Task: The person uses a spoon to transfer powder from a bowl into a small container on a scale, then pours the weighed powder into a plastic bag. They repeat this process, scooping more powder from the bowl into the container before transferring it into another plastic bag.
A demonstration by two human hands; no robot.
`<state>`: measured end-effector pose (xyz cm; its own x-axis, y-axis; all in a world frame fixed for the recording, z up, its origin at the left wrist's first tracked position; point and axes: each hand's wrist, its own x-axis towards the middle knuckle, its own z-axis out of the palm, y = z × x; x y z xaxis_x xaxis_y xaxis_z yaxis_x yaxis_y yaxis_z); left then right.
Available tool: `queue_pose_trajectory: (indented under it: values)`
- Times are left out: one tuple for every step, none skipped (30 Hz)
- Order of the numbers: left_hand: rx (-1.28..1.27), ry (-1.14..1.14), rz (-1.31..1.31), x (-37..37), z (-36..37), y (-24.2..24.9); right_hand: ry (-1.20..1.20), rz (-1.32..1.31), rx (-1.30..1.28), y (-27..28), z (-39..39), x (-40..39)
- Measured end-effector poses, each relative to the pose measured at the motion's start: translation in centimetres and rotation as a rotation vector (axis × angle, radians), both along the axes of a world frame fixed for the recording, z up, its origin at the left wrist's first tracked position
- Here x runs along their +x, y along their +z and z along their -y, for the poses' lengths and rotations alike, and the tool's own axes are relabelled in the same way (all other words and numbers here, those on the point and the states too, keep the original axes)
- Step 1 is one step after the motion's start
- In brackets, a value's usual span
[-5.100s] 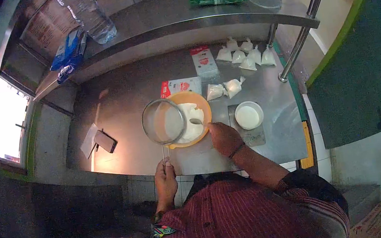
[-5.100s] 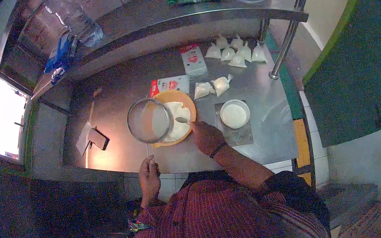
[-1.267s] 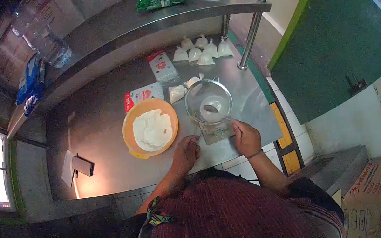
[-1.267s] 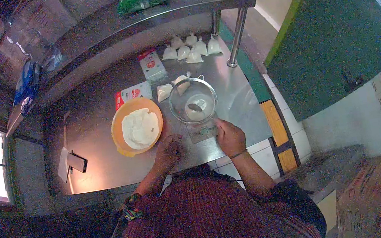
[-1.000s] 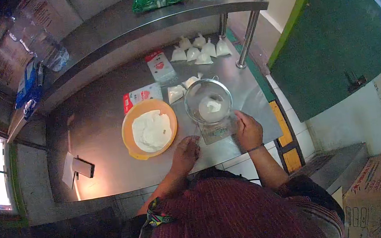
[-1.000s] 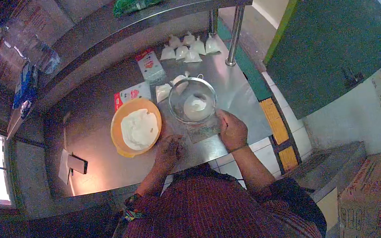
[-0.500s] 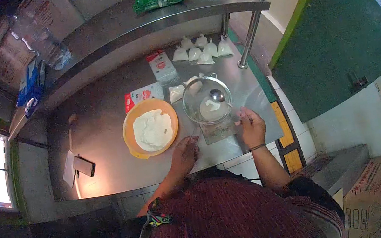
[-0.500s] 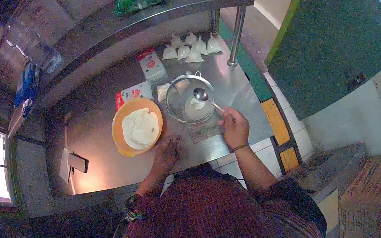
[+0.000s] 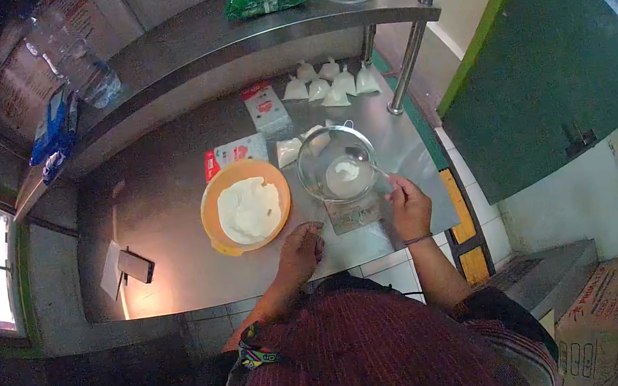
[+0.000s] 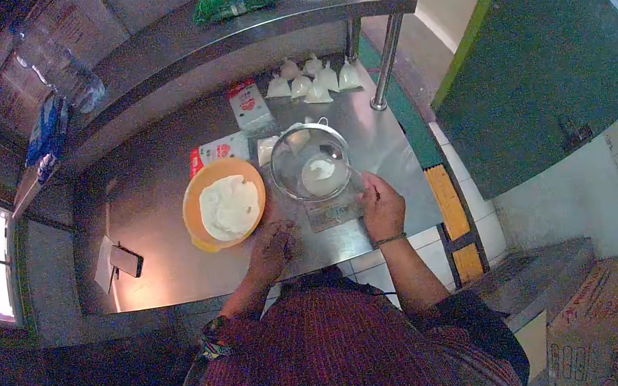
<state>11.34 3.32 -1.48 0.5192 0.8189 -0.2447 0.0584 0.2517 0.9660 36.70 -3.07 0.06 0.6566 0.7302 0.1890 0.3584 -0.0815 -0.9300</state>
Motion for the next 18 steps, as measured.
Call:
queue_pose_trajectory:
  values:
    - [0.074, -0.007, -0.029, 0.0, 0.1, 0.1, 0.01, 0.172, -0.069, -0.2, 0.0, 0.2]
    - [0.149, -0.014, -0.058, 0.0, 0.1, 0.1, 0.021, 0.344, -0.139, -0.4, 0.1, 0.4]
    - [0.15, -0.013, -0.058, 0.0, 0.1, -0.1, 0.022, 0.345, -0.137, -0.5, 0.1, 0.3]
    - [0.401, -0.034, -0.079, 0.0, 0.0, -0.3, 0.044, 0.42, -0.119, -0.6, 0.2, 0.2]
    - [0.653, -0.055, -0.1, 0.0, -0.1, -0.5, 0.064, 0.495, -0.1, -0.7, 0.4, 0.0]
    - [0.654, -0.055, -0.1, 0.0, 0.0, -0.5, 0.064, 0.495, -0.099, -0.7, 0.6, -0.3]
    - [0.368, -0.028, -0.093, 0.2, 0.2, -0.5, 0.082, 0.479, -0.074, -0.7, 0.9, -0.6]
    - [0.082, -0.001, -0.085, 0.3, 0.2, -0.5, 0.1, 0.464, -0.05, -0.7, 1.0, -0.8]
    - [0.083, 0.001, -0.084, 0.3, 0.2, -0.8, 0.101, 0.465, -0.048, -0.5, 1.2, -1.0]
    - [0.11, -0.003, -0.093, 0.2, 0.0, -1.1, 0.1, 0.45, -0.031, -0.2, 1.3, -1.2]
    - [0.135, -0.008, -0.102, 0.1, 0.0, -1.5, 0.1, 0.434, -0.014, -0.1, 1.3, -1.3]
    - [0.135, -0.007, -0.103, 0.1, 0.1, -1.2, 0.101, 0.432, -0.014, -0.3, 1.4, -1.3]
    - [0.181, -0.008, -0.131, 0.1, 0.3, -0.8, 0.142, 0.443, -0.066, -0.3, 1.5, -1.2]
    - [0.228, -0.01, -0.157, 0.1, 0.4, -0.4, 0.183, 0.454, -0.117, -0.4, 1.6, -1.2]
    - [0.229, -0.012, -0.157, 0.2, 0.4, -0.3, 0.181, 0.453, -0.117, -0.4, 1.7, -1.2]
    - [0.183, 0.001, -0.125, 0.3, 0.4, -0.2, 0.175, 0.474, -0.131, -0.4, 1.6, -1.2]
    - [0.137, 0.015, -0.094, 0.3, 0.5, -0.1, 0.169, 0.494, -0.144, -0.4, 1.6, -1.2]
    - [0.137, 0.015, -0.094, 0.2, 0.5, -0.2, 0.169, 0.494, -0.144, -0.4, 1.5, -1.1]
